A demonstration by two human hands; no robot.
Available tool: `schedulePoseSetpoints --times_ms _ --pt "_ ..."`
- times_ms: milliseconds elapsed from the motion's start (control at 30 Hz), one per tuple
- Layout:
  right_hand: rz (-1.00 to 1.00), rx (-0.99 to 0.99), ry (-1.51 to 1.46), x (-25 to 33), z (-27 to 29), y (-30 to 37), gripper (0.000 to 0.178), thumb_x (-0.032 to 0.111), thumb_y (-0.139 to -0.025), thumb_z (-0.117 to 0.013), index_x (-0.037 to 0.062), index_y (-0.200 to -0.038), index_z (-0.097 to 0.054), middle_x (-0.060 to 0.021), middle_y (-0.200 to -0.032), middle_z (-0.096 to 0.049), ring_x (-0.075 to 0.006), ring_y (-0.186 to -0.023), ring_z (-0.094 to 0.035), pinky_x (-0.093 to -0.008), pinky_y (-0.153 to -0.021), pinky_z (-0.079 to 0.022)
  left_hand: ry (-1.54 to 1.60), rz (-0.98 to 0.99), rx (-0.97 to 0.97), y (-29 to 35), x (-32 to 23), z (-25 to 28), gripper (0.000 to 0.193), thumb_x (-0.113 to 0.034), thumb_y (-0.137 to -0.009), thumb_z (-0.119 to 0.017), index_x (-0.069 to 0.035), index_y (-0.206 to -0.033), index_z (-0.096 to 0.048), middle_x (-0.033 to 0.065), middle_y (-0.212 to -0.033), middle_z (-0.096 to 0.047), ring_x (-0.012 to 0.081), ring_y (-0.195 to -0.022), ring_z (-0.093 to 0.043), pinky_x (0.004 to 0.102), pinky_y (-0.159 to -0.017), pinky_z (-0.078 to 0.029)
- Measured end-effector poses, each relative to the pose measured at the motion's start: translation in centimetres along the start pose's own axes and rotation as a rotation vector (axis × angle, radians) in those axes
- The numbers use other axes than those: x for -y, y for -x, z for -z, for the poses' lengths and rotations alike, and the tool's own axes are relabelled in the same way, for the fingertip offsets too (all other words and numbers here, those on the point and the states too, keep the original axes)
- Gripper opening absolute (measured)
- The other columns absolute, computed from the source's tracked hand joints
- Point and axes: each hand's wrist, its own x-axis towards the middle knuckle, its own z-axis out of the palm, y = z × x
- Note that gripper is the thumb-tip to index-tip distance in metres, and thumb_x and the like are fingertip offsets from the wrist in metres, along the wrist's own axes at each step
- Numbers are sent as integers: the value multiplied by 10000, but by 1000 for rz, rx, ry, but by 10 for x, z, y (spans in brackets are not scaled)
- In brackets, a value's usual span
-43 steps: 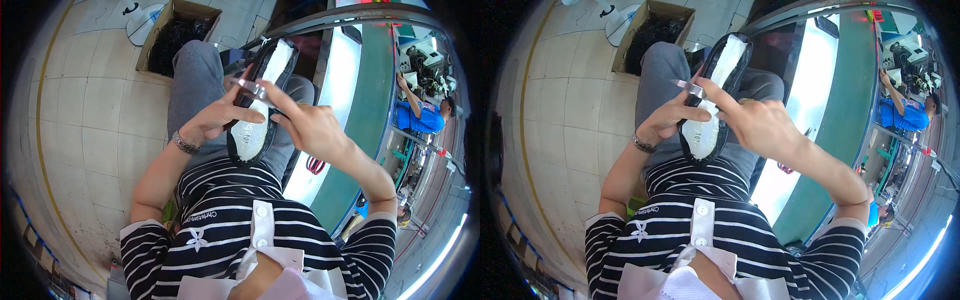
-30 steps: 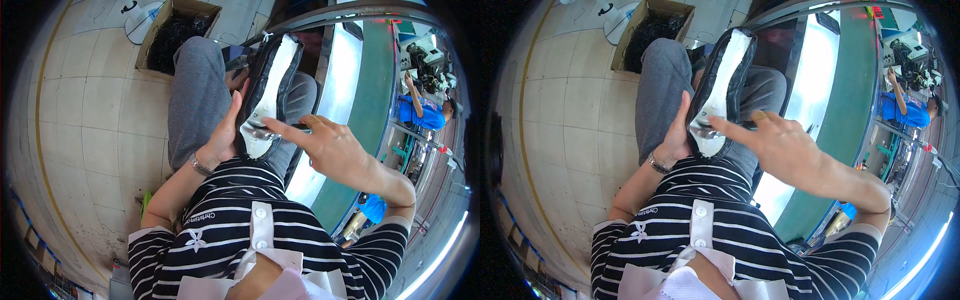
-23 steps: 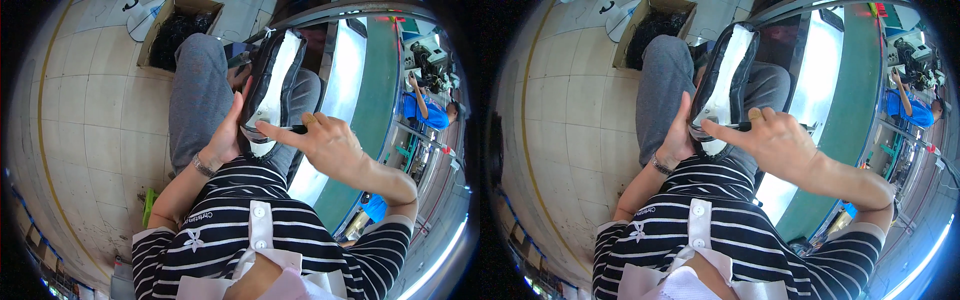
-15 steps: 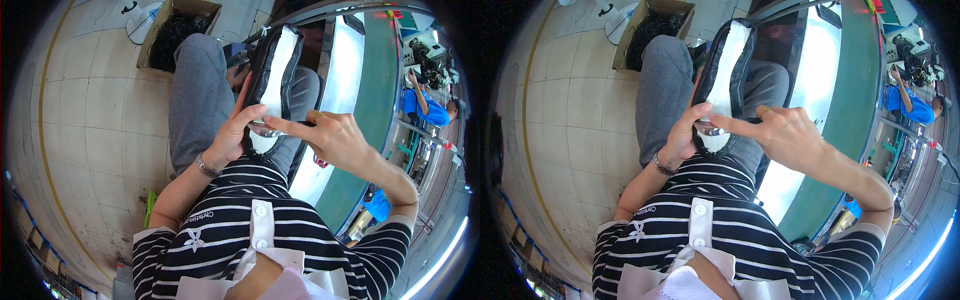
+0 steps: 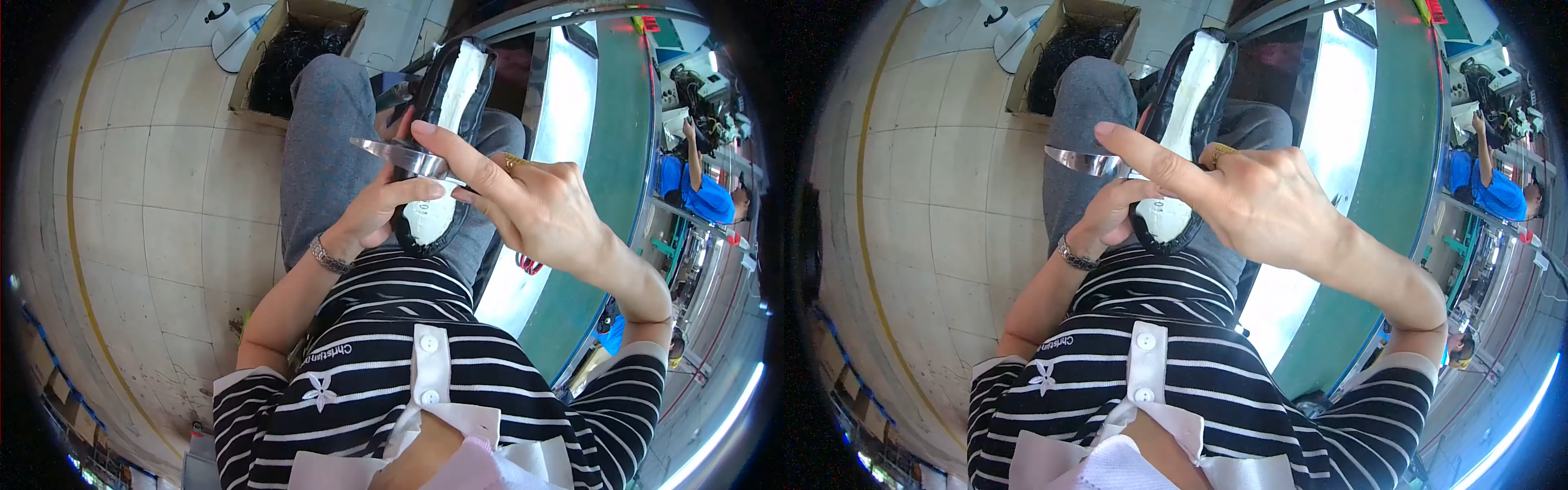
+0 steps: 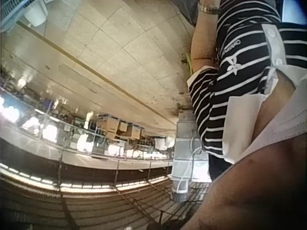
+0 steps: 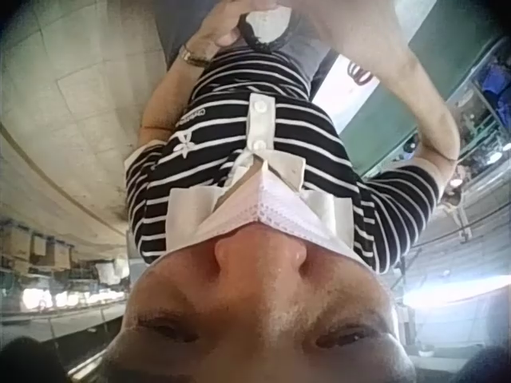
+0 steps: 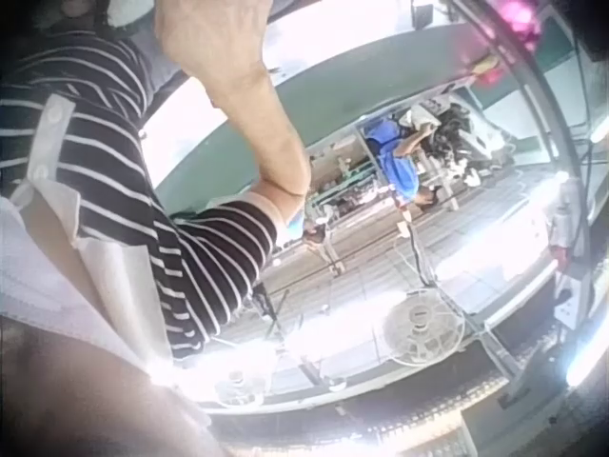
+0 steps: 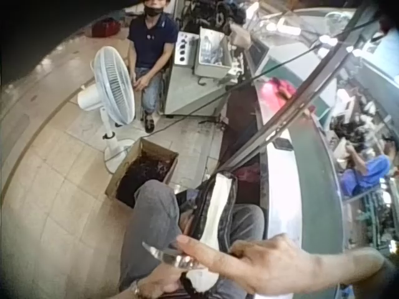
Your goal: Lasting and shaping a shoe upper over a mold using various hand tools.
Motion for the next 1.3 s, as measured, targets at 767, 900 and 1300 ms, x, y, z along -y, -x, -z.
schedulePoseSetpoints --times_ms 767,900,1300 --pt "-626 768 -1310 -11 -3 22 634 246 -988 -544 90 -1506 -214 -69 -930 -673 -107 -797 -622 -274 -617 -510 244 -129 253 16 20 20 683 -557 -979 -364 -69 -1453 -313 151 -1416 -443 254 -1309 -438 442 -1079 -366" --pt "-445 629 -822 2 -9 18 577 198 -967 -559 55 -1455 -288 -99 -700 -648 -210 -585 -630 -374 -555 -490 235 -128 169 19 19 16 683 -490 -986 -432 -142 -1519 -184 99 -1491 -344 211 -1345 -382 387 -1101 -334" --pt "-5 161 -287 16 25 14 704 105 -868 -609 164 -1495 -295 -138 -679 -628 -250 -508 -610 -384 -452 -467 -183 -646 -140 4 35 -14 669 -181 -947 -579 -122 -1510 -222 118 -1462 -359 189 -1334 -384 356 -1116 -317"
